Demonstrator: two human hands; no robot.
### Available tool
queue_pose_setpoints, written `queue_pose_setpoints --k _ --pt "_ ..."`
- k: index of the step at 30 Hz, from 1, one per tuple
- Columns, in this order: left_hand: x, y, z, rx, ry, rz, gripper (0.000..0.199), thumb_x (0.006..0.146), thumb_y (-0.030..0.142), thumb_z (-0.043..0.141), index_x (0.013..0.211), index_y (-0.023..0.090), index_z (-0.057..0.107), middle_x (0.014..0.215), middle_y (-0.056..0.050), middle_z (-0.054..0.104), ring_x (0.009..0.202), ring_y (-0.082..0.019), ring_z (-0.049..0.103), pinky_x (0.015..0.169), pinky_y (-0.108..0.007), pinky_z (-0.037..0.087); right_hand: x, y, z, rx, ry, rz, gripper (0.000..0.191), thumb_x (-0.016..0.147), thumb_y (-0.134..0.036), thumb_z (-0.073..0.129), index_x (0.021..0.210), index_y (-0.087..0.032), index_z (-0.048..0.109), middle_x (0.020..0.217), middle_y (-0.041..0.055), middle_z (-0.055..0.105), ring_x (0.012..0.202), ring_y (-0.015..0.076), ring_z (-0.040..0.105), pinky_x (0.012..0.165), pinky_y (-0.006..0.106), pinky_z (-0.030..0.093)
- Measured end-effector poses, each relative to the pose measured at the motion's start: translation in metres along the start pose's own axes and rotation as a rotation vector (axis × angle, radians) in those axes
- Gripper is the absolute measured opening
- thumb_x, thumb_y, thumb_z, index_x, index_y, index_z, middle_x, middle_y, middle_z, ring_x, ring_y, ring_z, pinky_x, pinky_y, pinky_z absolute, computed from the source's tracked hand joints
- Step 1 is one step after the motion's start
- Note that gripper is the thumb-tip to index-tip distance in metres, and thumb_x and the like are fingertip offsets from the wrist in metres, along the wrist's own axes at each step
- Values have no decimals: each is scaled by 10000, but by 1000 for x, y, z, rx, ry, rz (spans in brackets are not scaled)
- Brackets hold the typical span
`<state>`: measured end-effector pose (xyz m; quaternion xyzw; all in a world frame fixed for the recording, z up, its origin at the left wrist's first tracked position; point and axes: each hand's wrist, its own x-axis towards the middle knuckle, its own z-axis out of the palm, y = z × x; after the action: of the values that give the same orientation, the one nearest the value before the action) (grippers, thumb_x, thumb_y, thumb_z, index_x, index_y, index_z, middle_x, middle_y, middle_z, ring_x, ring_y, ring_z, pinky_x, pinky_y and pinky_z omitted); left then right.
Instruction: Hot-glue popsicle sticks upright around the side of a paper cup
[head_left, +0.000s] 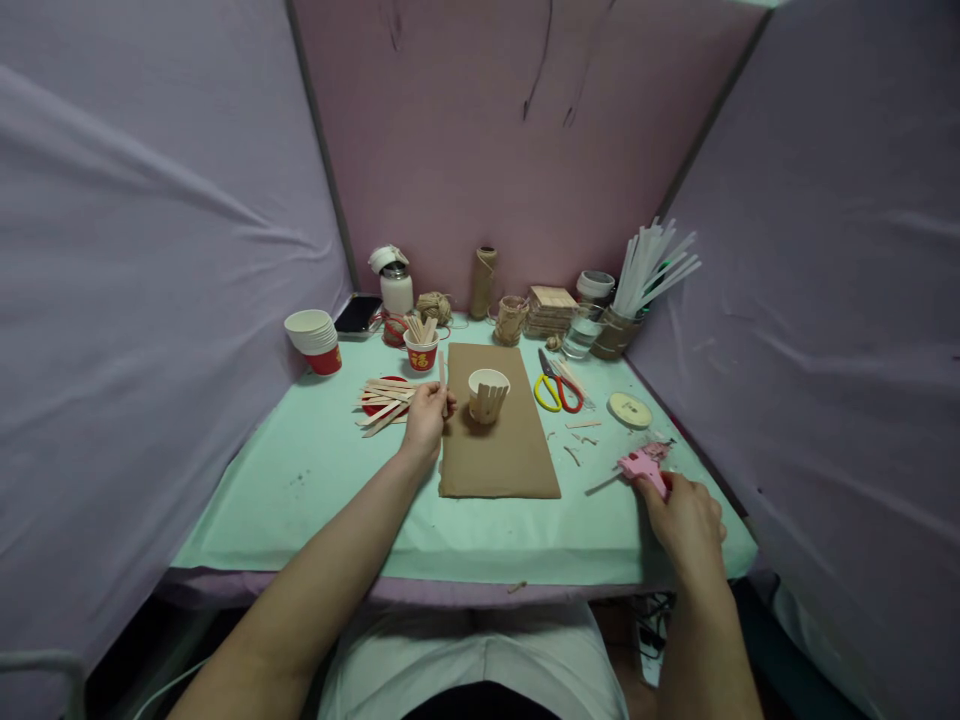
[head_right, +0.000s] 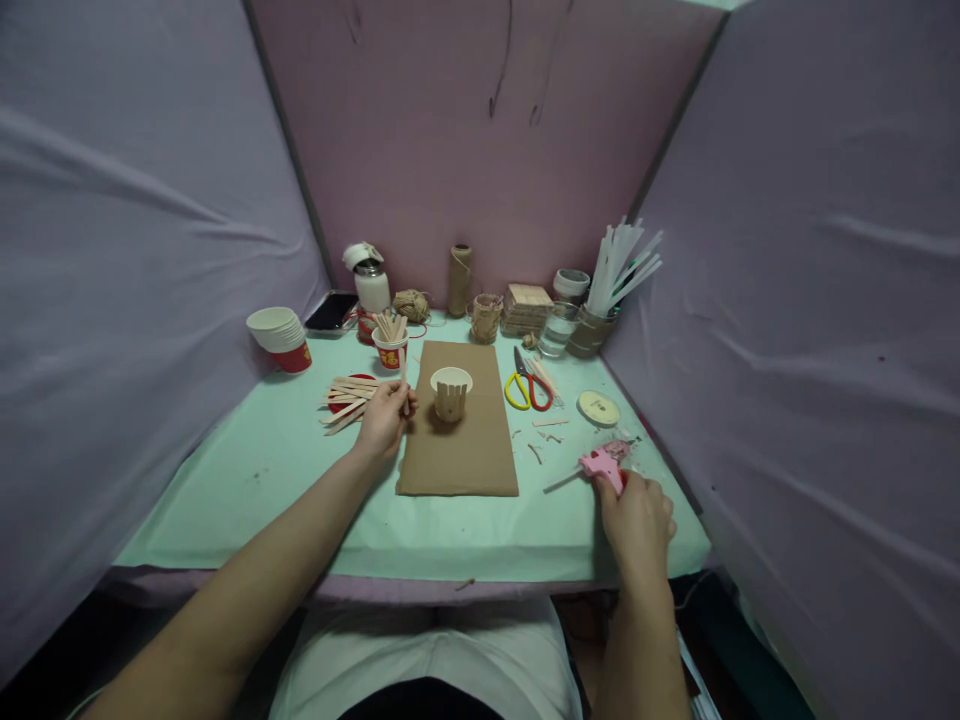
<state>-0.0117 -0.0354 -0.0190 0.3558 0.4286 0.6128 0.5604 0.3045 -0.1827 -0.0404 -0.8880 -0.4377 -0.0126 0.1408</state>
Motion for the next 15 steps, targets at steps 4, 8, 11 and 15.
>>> queue_pose_setpoints --k 4,8,11,15 --pt "0 9 -2 -92 15 -11 135 844 230 600 799 187 480 619 53 508 486 -45 430 494 -152 330 -9 -13 -15 400 2 -194 536 850 -537 417 1107 -132 657 1033 185 671 975 326 596 859 443 470" --pt "-1 13 -3 -116 3 2 104 870 271 569 832 184 525 560 68 433 421 -39 320 423 -150 232 -30 -39 -36 869 -182 -250 549 836 -640 488 1143 -210 636 1028 97 690 868 243 621 733 331 499" --pt "-1 16 -3 -145 -8 -19 145 870 301 570 830 162 572 567 52 444 424 -36 320 410 -148 223 -48 -57 -40 1060 -340 -249 522 849 -622 533 1153 -212 641 973 79 687 758 202 600 663 303 475" --pt "2 22 -7 -236 -6 -107 143 844 282 604 820 141 607 588 34 460 440 -38 341 400 -153 229 -67 -78 -35 1296 -550 -293 472 859 -611 542 1051 -203 679 870 73 677 677 173 552 616 294 429"
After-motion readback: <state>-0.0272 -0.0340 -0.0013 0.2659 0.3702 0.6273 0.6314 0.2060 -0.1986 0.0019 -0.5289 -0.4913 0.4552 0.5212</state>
